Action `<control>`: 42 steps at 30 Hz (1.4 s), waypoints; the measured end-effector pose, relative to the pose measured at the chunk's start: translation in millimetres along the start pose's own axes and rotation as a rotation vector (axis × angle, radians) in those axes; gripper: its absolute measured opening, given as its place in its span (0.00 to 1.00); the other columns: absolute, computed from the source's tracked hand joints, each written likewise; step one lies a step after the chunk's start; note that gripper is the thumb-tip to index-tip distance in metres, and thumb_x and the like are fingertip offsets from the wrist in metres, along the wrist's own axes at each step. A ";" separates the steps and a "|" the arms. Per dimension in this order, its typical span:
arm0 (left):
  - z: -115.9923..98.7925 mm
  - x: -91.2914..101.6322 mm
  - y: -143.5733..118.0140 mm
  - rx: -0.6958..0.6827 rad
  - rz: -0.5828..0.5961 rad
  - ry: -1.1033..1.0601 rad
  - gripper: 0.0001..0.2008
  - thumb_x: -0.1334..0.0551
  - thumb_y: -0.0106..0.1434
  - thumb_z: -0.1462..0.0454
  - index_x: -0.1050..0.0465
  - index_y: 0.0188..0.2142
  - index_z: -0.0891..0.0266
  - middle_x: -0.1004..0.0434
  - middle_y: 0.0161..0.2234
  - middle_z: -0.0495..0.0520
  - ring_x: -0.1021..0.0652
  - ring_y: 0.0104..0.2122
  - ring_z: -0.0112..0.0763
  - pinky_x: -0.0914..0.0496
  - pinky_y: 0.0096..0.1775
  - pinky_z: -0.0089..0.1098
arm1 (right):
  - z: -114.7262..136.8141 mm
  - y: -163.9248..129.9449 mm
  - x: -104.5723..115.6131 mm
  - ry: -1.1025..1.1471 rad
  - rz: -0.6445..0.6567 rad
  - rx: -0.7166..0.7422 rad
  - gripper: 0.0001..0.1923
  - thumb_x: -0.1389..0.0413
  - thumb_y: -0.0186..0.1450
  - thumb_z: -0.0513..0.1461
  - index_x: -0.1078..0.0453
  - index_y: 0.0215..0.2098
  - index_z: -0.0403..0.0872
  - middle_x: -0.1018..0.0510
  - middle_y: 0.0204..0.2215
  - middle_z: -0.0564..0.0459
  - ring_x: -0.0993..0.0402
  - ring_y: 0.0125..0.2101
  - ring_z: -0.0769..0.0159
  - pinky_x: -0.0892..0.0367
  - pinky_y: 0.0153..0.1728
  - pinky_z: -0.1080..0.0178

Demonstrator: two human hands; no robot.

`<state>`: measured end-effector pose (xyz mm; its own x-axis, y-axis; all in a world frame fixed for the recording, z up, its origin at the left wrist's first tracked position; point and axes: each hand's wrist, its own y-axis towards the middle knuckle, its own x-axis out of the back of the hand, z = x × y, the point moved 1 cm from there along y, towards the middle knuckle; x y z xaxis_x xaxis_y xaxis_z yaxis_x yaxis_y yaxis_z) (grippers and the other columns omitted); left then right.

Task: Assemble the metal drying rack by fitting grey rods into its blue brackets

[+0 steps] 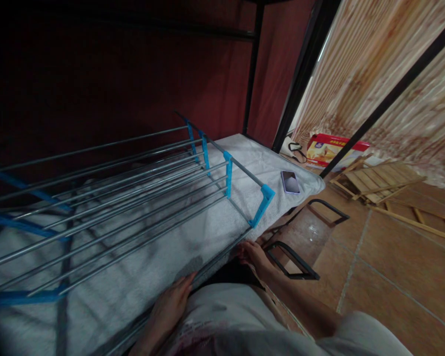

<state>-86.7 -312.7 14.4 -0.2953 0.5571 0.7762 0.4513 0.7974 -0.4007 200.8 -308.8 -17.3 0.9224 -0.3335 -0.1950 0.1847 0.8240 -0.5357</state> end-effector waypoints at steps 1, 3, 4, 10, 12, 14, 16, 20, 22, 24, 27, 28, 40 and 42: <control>0.3 -0.2 0.2 0.001 0.002 0.006 0.26 0.56 0.72 0.66 0.37 0.66 0.61 0.29 0.61 0.59 0.25 0.58 0.35 0.32 0.58 0.36 | 0.0 2.7 8.5 -0.012 -0.078 0.055 0.16 0.37 0.53 0.50 0.33 0.26 0.48 0.28 0.21 0.57 0.32 0.22 0.68 0.36 0.24 0.66; 0.2 0.5 0.0 0.000 -0.005 0.016 0.25 0.56 0.73 0.65 0.37 0.66 0.59 0.28 0.61 0.58 0.25 0.58 0.35 0.32 0.58 0.35 | 0.9 8.8 24.4 -0.029 -0.230 0.165 0.16 0.37 0.51 0.50 0.34 0.28 0.49 0.30 0.20 0.58 0.34 0.21 0.68 0.38 0.23 0.65; -0.1 1.0 -0.4 0.000 -0.009 0.020 0.25 0.56 0.73 0.65 0.37 0.66 0.59 0.28 0.61 0.57 0.25 0.57 0.34 0.31 0.58 0.35 | 1.8 12.1 31.2 -0.033 -0.296 0.215 0.16 0.38 0.51 0.50 0.34 0.29 0.50 0.30 0.21 0.59 0.34 0.22 0.68 0.38 0.23 0.65; -1.2 1.3 -2.7 0.009 -0.019 0.048 0.25 0.56 0.73 0.65 0.39 0.67 0.56 0.27 0.60 0.57 0.23 0.55 0.35 0.29 0.55 0.36 | 8.0 32.3 47.3 -0.175 -0.459 0.474 0.17 0.44 0.53 0.45 0.30 0.40 0.50 0.23 0.38 0.52 0.27 0.39 0.61 0.30 0.41 0.60; -1.6 0.9 -3.3 0.006 -0.024 0.045 0.25 0.56 0.73 0.65 0.40 0.67 0.55 0.27 0.60 0.57 0.23 0.54 0.35 0.29 0.54 0.36 | 7.3 39.0 47.1 -0.240 -0.433 0.501 0.19 0.46 0.53 0.44 0.28 0.42 0.49 0.22 0.42 0.50 0.28 0.44 0.58 0.32 0.48 0.56; -1.9 1.0 -3.9 0.009 -0.021 0.039 0.25 0.56 0.73 0.65 0.40 0.67 0.56 0.26 0.59 0.57 0.23 0.54 0.35 0.29 0.54 0.37 | 5.5 44.6 47.4 -0.270 -0.389 0.509 0.21 0.47 0.52 0.43 0.27 0.44 0.49 0.22 0.44 0.50 0.28 0.48 0.56 0.34 0.53 0.54; -1.8 1.3 -4.6 0.011 -0.025 0.029 0.25 0.56 0.73 0.65 0.38 0.67 0.56 0.26 0.59 0.58 0.23 0.54 0.35 0.29 0.54 0.37 | 4.1 48.3 48.6 -0.283 -0.358 0.510 0.23 0.47 0.51 0.42 0.26 0.45 0.49 0.22 0.46 0.50 0.29 0.49 0.56 0.37 0.57 0.52; -0.1 1.2 -4.9 -0.013 -0.058 -0.007 0.25 0.56 0.73 0.64 0.37 0.66 0.55 0.25 0.58 0.57 0.22 0.53 0.36 0.28 0.53 0.38 | 5.2 49.6 51.6 -0.300 -0.342 0.510 0.24 0.47 0.51 0.40 0.26 0.46 0.49 0.22 0.47 0.51 0.29 0.50 0.56 0.39 0.59 0.51; 0.3 0.9 -4.3 -0.022 -0.061 -0.013 0.25 0.56 0.73 0.65 0.37 0.66 0.54 0.25 0.58 0.57 0.22 0.52 0.36 0.29 0.54 0.38 | 6.9 49.1 52.7 -0.313 -0.346 0.513 0.24 0.47 0.51 0.40 0.26 0.46 0.49 0.22 0.47 0.51 0.29 0.50 0.57 0.39 0.59 0.51; -0.1 1.1 -3.5 -0.020 -0.057 -0.013 0.25 0.56 0.73 0.65 0.36 0.65 0.54 0.25 0.58 0.56 0.22 0.53 0.36 0.29 0.54 0.38 | 8.4 48.9 53.9 -0.350 -0.351 0.524 0.23 0.47 0.51 0.39 0.26 0.45 0.49 0.22 0.46 0.52 0.29 0.49 0.57 0.38 0.59 0.52; -2.0 2.6 -2.8 -0.015 -0.047 -0.016 0.25 0.56 0.73 0.64 0.36 0.66 0.55 0.25 0.58 0.56 0.23 0.55 0.36 0.30 0.56 0.38 | 9.5 49.7 55.5 -0.433 -0.334 0.548 0.20 0.48 0.51 0.38 0.25 0.42 0.49 0.22 0.44 0.52 0.29 0.47 0.57 0.38 0.58 0.53; -2.7 3.1 -2.6 -0.014 -0.043 -0.015 0.25 0.56 0.73 0.65 0.37 0.66 0.56 0.26 0.59 0.57 0.23 0.55 0.36 0.30 0.56 0.38 | 9.6 50.0 55.8 -0.455 -0.329 0.552 0.20 0.48 0.51 0.38 0.25 0.41 0.49 0.22 0.43 0.51 0.29 0.47 0.57 0.38 0.57 0.53; -4.4 -1.2 2.5 -0.030 -0.022 -0.077 0.26 0.54 0.71 0.67 0.35 0.65 0.57 0.26 0.59 0.58 0.24 0.56 0.37 0.30 0.57 0.39 | 18.0 40.6 45.4 -0.553 -0.387 0.528 0.19 0.51 0.52 0.40 0.26 0.40 0.49 0.23 0.40 0.52 0.30 0.45 0.57 0.36 0.53 0.56; -4.5 -1.0 2.5 -0.039 -0.033 -0.102 0.25 0.54 0.71 0.67 0.34 0.64 0.57 0.26 0.59 0.58 0.23 0.55 0.36 0.31 0.58 0.39 | 19.5 38.8 44.3 -0.562 -0.388 0.537 0.17 0.51 0.52 0.40 0.26 0.38 0.49 0.24 0.37 0.52 0.30 0.43 0.56 0.36 0.52 0.56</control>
<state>-81.5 -312.3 14.8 -0.3940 0.5531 0.7341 0.4721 0.8070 -0.3547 255.4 -282.6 -30.7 0.7656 -0.4770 0.4316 0.5257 0.8506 0.0074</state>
